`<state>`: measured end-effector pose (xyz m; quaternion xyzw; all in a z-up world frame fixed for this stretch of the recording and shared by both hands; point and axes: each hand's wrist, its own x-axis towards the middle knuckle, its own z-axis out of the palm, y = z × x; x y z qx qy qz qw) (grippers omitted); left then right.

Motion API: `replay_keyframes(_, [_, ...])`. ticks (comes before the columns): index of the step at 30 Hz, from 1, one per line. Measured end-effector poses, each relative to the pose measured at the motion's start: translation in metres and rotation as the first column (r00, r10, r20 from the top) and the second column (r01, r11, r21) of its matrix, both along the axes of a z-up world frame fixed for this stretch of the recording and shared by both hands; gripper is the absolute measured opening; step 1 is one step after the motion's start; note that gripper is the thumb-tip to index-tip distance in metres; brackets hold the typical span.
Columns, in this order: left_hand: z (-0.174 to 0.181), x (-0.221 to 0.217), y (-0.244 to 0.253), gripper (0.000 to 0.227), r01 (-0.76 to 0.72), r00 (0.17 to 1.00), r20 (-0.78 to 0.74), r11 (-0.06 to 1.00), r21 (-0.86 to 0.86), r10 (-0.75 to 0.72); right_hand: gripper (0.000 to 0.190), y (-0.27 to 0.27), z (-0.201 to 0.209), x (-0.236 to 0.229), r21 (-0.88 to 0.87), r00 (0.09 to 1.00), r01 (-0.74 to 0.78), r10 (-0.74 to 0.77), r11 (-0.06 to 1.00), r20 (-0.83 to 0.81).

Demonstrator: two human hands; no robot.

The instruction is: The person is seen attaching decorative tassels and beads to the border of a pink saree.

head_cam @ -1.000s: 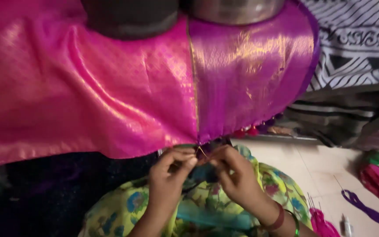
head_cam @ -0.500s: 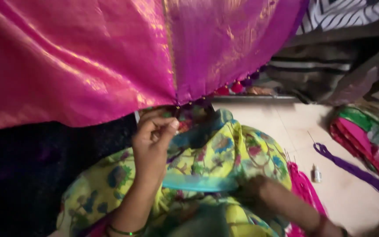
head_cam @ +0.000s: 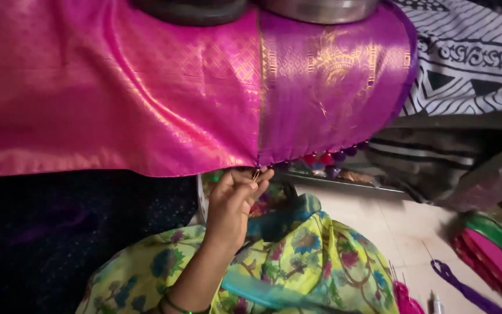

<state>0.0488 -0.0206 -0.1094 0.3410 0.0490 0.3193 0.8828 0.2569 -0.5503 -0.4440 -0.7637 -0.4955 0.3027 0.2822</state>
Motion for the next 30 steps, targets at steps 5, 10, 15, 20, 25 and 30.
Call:
replay_keyframes(5, [-0.009,-0.004,-0.003,0.009,-0.096,0.980,-0.158,0.983,0.158,0.121,0.042,0.069,0.133,-0.006,-0.097,0.903,0.156,-0.182,0.983,-0.388])
replay_keyframes(10, [0.008,-0.009,0.007,0.008,0.039,0.999,0.022,0.998,0.051,-0.040,0.055,0.170,0.269,-0.046,-0.055,0.845,0.236,-0.233,0.970,-0.481])
replay_keyframes(15, [0.003,-0.015,0.004,0.008,0.097,0.995,0.031,0.994,-0.044,-0.096,0.060,0.188,0.268,-0.025,-0.135,0.794,0.238,-0.273,0.962,-0.543])
replay_keyframes(20, [0.008,-0.014,0.001,0.012,0.089,0.996,0.019,0.996,-0.020,-0.089,0.046,0.232,0.337,-0.043,-0.176,0.809,0.150,-0.223,0.973,-0.544])
replay_keyframes(25, [-0.007,-0.009,0.012,0.009,-0.141,0.900,-0.367,0.955,0.262,0.234,0.024,0.226,0.334,-0.027,-0.177,0.904,0.134,-0.193,0.975,-0.381])
replay_keyframes(30, [0.008,0.010,0.031,0.027,-0.036,0.928,-0.328,0.921,0.389,0.175,0.035,0.221,0.365,-0.020,-0.182,0.972,0.204,-0.221,0.962,-0.079])
